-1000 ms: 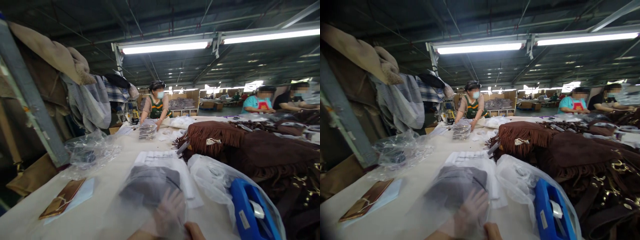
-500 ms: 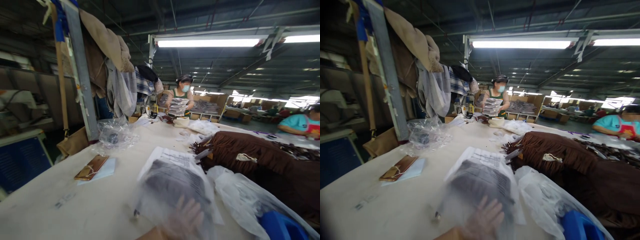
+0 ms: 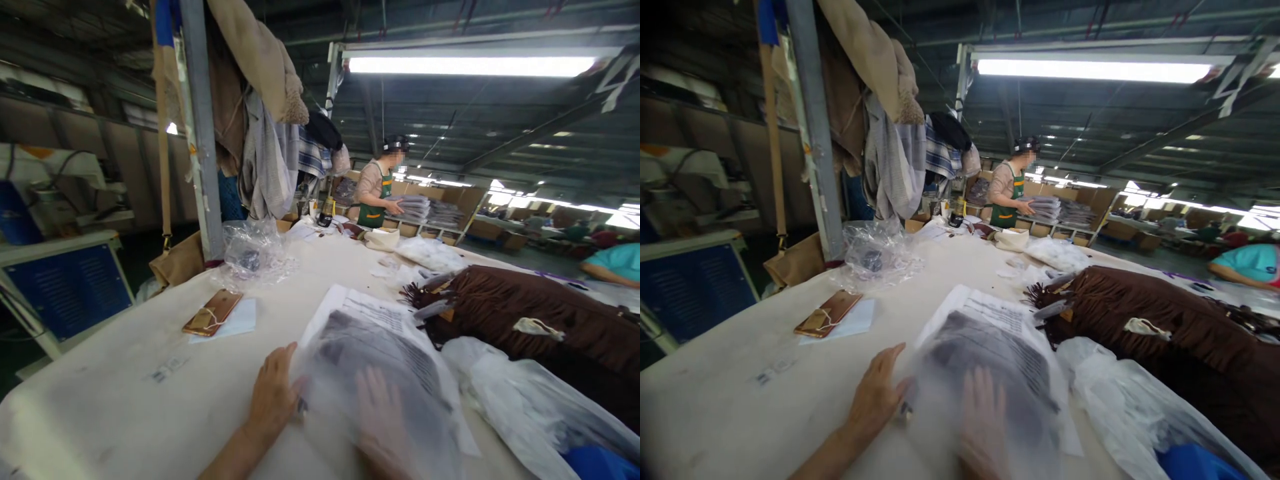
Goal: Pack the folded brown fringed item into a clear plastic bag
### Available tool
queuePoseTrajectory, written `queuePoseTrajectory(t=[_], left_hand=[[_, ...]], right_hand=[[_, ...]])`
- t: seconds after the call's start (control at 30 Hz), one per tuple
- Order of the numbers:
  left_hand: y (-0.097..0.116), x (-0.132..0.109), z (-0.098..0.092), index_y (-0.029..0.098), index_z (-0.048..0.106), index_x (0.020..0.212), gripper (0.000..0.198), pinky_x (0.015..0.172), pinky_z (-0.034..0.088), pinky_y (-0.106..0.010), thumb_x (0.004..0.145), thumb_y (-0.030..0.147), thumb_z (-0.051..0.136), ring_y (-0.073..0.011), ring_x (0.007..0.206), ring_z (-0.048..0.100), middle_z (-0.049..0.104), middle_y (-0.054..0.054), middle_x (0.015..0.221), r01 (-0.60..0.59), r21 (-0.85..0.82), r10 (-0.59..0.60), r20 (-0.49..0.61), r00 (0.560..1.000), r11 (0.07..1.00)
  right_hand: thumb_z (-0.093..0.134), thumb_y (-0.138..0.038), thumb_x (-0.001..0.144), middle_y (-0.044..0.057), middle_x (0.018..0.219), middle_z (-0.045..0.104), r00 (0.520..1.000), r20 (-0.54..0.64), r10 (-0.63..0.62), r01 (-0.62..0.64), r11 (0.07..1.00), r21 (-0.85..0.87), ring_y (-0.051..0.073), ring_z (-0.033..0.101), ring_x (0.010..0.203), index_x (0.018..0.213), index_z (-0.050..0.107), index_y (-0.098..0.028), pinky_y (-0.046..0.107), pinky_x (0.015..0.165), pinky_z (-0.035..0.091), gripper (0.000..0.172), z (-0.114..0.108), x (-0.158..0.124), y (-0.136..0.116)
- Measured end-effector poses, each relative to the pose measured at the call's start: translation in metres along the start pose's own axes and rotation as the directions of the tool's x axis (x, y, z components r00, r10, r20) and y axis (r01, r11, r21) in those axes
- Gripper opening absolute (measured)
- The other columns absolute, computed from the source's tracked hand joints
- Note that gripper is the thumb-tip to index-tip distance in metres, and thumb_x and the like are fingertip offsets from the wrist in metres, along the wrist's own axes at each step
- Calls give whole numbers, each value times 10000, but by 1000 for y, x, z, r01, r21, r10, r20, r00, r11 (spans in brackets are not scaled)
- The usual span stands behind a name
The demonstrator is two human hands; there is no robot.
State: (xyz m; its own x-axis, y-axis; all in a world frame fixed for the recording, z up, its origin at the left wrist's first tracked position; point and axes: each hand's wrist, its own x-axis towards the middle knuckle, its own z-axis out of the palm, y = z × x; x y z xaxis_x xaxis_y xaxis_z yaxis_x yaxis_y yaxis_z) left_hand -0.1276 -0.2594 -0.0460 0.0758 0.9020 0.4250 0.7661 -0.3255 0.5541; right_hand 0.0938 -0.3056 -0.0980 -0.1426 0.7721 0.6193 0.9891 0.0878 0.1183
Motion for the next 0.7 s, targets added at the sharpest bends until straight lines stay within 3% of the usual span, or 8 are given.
queuePoseTrajectory(t=[0.07, 0.13, 0.2, 0.33, 0.5, 0.6, 0.7], left_hand=[[-4, 9, 5, 147, 588, 1074, 277, 790, 479, -319, 824, 155, 471, -224, 892, 642, 675, -86, 947, 211, -57, -190, 257, 947, 976], [-5, 12, 8, 176, 620, 966, 312, 735, 458, -239, 786, 40, 405, -169, 822, 655, 689, -25, 844, 247, -108, -197, 344, 918, 963], [-6, 10, 8, 192, 623, 901, 338, 688, 429, -187, 757, 0, 384, -131, 791, 647, 684, 9, 803, 237, -152, -172, 347, 922, 960], [-10, 4, 4, 210, 620, 858, 261, 626, 400, -196, 873, 165, 363, -129, 686, 613, 649, 23, 697, 250, -204, -172, 336, 926, 947], [-6, 4, 0, 206, 615, 808, 266, 608, 387, -212, 870, 214, 356, -130, 613, 569, 609, 23, 632, 305, -277, -222, 294, 930, 911], [4, 9, -2, 188, 606, 784, 258, 593, 384, -206, 862, 228, 363, -126, 608, 560, 590, 21, 613, 355, -342, -272, 267, 924, 870], [17, 21, -6, 188, 591, 731, 241, 566, 357, -198, 860, 279, 410, -113, 577, 528, 545, 39, 570, 370, -401, -291, 245, 925, 838]], right_hand=[[356, -101, 816, 175, 1297, 526, 998, 61, -9, 18, 987, -159, 352, 456, 1214, 1239, 558, -168, 612, 972, 333, 474, -3, 11, 6], [400, -149, 818, 165, 1338, 489, 989, 148, -4, 41, 967, -250, 366, 438, 1229, 1278, 531, -192, 612, 961, 348, 480, -8, 19, 11], [420, -132, 809, 157, 1376, 446, 971, 240, 11, 55, 962, -267, 382, 415, 1244, 1302, 507, -207, 609, 935, 378, 506, -11, 25, 14], [360, -4, 770, 160, 1355, 468, 937, 340, 77, 15, 966, -259, 403, 463, 1191, 1310, 496, -202, 602, 861, 430, 590, -11, 41, 18], [354, -11, 757, 167, 1310, 517, 939, 335, 73, 0, 977, -211, 406, 451, 1201, 1286, 527, -162, 554, 855, 452, 577, -14, 53, 26], [412, -72, 747, 174, 1301, 524, 947, 321, 17, 32, 989, -146, 387, 473, 1188, 1277, 534, -129, 554, 911, 425, 546, -16, 46, 25], [385, -157, 828, 118, 1271, 563, 958, 284, -39, 51, 998, -33, 310, 529, 1146, 1235, 577, -174, 484, 936, 436, 450, -14, 35, 17]])
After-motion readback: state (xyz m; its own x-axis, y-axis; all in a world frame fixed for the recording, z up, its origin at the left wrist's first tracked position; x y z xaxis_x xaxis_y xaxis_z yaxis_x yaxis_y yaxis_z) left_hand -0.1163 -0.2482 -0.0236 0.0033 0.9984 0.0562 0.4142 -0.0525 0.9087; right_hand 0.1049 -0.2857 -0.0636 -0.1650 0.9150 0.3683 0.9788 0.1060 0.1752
